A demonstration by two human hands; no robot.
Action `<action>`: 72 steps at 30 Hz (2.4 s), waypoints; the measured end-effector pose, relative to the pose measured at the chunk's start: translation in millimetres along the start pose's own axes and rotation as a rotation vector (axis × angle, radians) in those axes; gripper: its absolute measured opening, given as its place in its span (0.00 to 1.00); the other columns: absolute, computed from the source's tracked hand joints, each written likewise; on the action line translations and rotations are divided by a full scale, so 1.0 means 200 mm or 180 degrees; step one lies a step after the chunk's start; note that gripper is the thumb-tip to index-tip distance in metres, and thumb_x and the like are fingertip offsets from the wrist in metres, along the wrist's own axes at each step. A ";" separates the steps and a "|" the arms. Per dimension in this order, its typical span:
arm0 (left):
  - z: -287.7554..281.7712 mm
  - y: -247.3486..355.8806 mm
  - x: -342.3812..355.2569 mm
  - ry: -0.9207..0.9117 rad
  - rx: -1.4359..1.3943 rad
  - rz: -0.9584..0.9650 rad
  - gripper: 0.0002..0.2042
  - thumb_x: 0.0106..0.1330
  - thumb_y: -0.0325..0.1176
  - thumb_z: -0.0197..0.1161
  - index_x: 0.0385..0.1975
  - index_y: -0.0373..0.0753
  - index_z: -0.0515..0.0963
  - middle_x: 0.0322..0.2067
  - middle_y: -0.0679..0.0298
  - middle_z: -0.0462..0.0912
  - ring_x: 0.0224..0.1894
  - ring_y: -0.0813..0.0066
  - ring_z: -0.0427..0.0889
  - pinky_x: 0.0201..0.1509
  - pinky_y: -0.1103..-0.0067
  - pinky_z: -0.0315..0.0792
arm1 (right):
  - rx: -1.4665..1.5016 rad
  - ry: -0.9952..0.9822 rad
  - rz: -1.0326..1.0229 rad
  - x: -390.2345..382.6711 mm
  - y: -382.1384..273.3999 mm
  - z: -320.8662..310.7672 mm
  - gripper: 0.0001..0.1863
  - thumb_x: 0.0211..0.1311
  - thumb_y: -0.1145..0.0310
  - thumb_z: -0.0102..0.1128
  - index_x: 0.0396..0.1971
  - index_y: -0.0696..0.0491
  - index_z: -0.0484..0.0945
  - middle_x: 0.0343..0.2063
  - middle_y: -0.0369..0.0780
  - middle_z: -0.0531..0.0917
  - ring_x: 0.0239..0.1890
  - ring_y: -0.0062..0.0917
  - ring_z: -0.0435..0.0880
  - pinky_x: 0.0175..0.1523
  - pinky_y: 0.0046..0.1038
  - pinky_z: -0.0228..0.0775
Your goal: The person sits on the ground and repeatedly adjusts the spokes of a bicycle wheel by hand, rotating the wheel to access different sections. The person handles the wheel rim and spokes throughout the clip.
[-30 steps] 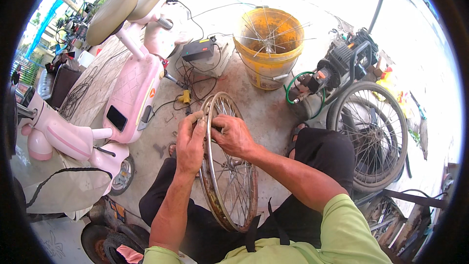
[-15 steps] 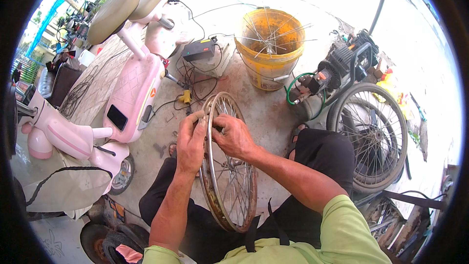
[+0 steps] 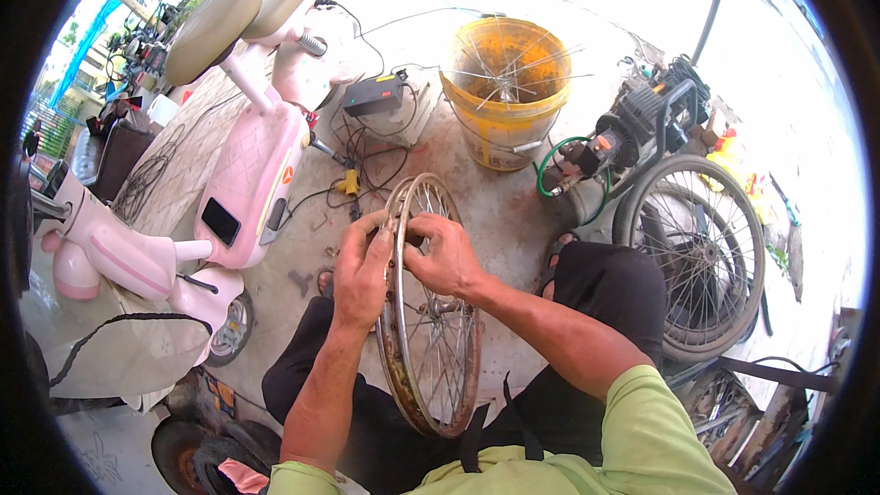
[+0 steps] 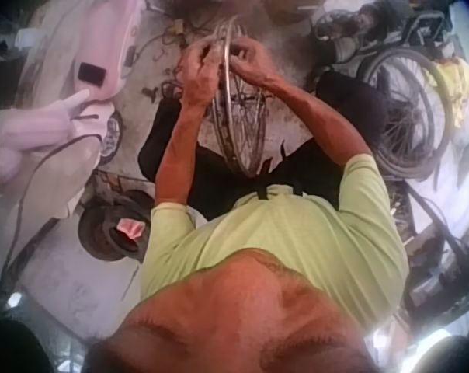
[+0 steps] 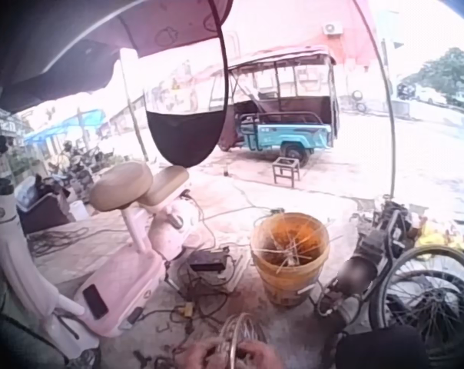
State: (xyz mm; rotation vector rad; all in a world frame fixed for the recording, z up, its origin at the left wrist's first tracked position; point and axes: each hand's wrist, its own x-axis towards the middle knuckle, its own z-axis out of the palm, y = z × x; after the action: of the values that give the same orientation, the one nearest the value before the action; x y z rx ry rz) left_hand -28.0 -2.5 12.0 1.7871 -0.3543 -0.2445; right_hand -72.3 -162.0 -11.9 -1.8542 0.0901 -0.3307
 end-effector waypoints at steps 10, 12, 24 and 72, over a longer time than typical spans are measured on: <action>0.00 0.07 0.01 -0.0233 -0.0531 -0.0225 0.19 0.79 0.35 0.62 0.62 0.30 0.76 0.57 0.54 0.80 0.61 0.66 0.79 0.66 0.70 0.75 | 0.0209 0.0152 0.0796 0.01 -0.05 -0.01 0.15 0.63 0.66 0.70 0.41 0.63 0.81 0.35 0.47 0.88 0.38 0.31 0.88 0.48 0.36 0.80; 0.00 0.07 0.01 -0.0222 -0.0458 -0.0200 0.19 0.79 0.35 0.62 0.62 0.30 0.76 0.57 0.54 0.80 0.61 0.66 0.79 0.66 0.71 0.75 | 0.0216 0.0269 0.0741 0.02 -0.03 -0.01 0.17 0.64 0.65 0.69 0.43 0.63 0.80 0.35 0.47 0.88 0.39 0.29 0.87 0.48 0.35 0.80; 0.01 0.04 -0.02 -0.0164 -0.0051 -0.0134 0.21 0.76 0.37 0.66 0.61 0.30 0.77 0.55 0.52 0.80 0.59 0.63 0.80 0.66 0.69 0.72 | 0.1196 -0.0312 0.0926 0.06 0.15 0.02 0.13 0.79 0.65 0.62 0.49 0.60 0.87 0.36 0.34 0.89 0.39 0.16 0.83 0.45 0.26 0.78; 0.05 0.14 -0.14 0.0017 -0.0006 0.0308 0.18 0.73 0.37 0.66 0.57 0.34 0.79 0.50 0.52 0.79 0.53 0.58 0.79 0.59 0.67 0.75 | -0.0041 -0.0250 0.0493 -0.02 0.10 -0.06 0.11 0.66 0.68 0.71 0.41 0.60 0.87 0.31 0.38 0.87 0.36 0.19 0.84 0.44 0.29 0.77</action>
State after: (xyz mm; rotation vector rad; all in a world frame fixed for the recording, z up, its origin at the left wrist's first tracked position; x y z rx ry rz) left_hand -60.9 -7.9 36.5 1.7632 -0.4352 -0.1716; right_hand -77.4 -177.7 -28.6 -1.8580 0.1813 -0.1498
